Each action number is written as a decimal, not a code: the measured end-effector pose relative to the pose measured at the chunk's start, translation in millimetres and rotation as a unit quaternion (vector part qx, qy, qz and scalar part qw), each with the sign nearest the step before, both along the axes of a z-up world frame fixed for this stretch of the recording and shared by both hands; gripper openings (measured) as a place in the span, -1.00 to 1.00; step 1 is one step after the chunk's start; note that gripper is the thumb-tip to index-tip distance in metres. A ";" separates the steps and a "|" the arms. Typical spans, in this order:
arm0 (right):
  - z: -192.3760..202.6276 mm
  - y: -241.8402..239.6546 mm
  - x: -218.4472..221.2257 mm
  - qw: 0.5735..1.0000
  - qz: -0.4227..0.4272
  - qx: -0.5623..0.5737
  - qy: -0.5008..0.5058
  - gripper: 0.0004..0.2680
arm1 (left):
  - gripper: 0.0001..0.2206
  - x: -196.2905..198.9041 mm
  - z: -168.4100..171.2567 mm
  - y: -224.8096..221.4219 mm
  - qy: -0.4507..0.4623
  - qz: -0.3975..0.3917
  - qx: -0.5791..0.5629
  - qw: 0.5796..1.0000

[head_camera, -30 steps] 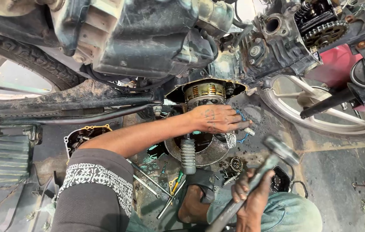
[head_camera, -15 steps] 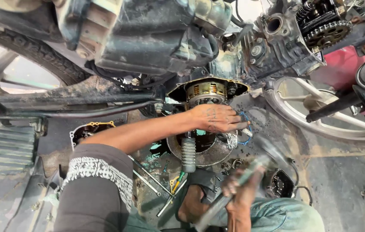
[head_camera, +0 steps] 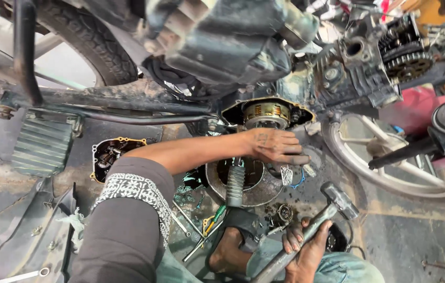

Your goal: The person sits on the ground beside a motorcycle with the engine side cover removed and works on the exposed clutch assembly. They hold a hammer in one hand and tap and reposition parts around the clutch, then use a screwdriver to work on the clutch components, handling small parts and fasteners.

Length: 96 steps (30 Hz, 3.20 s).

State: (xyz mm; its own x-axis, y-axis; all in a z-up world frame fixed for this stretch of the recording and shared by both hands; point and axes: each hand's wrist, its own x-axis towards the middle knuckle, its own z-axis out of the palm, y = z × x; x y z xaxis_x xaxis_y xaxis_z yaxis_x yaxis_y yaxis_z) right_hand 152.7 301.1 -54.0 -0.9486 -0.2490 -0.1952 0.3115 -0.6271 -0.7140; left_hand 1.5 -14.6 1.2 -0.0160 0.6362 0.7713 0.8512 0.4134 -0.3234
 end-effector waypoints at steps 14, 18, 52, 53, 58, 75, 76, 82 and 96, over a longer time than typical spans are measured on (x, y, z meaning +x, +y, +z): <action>81.0 -18.6 6.8 0.940 -0.128 0.285 0.138 -0.50 | -0.49 -11.8 -12.1 10.8 -0.043 0.019 0.122 0.991; 104.3 -52.3 12.4 0.921 -0.092 0.338 0.169 -0.47 | -0.48 -19.0 -24.5 19.7 -0.011 0.070 0.135 0.988; 51.6 -52.3 39.0 0.968 -0.098 0.230 -0.032 -0.51 | -0.52 0.8 -15.9 11.2 -0.048 0.025 -0.045 0.998; 32.2 -47.4 40.5 0.977 -0.084 0.180 -0.077 -0.55 | -0.54 13.9 -10.9 15.0 -0.081 0.007 -0.147 0.986; -122.5 -10.1 18.9 0.972 0.009 0.022 -0.232 -0.66 | -0.59 65.5 -90.0 54.2 -0.134 -0.057 -0.266 0.953; -190.9 -74.4 54.5 0.815 0.393 0.291 -0.310 -0.90 | -0.93 249.9 -230.8 15.4 -0.664 0.160 -0.238 0.691; -195.8 -76.8 55.6 0.814 0.393 0.290 -0.314 -0.90 | -0.93 262.5 -245.6 13.0 -0.653 0.171 -0.226 0.702; -287.7 -111.4 37.5 0.595 0.489 0.621 0.145 -0.67 | -0.91 312.6 -383.1 -9.0 -0.573 0.229 -0.162 0.770; -322.0 -129.0 1.2 0.230 0.577 0.651 0.435 -0.75 | -0.75 320.2 -467.3 10.6 -0.521 0.205 -0.333 0.759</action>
State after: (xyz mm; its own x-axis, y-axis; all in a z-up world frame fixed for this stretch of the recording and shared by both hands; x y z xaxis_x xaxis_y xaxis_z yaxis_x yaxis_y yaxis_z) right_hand 153.9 172.1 -376.0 -0.2174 -0.7011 -0.6791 -0.8836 0.4370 -0.1684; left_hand 321.7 -4.0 -466.1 -0.6987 0.6560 -0.2855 0.6323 0.7529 0.1825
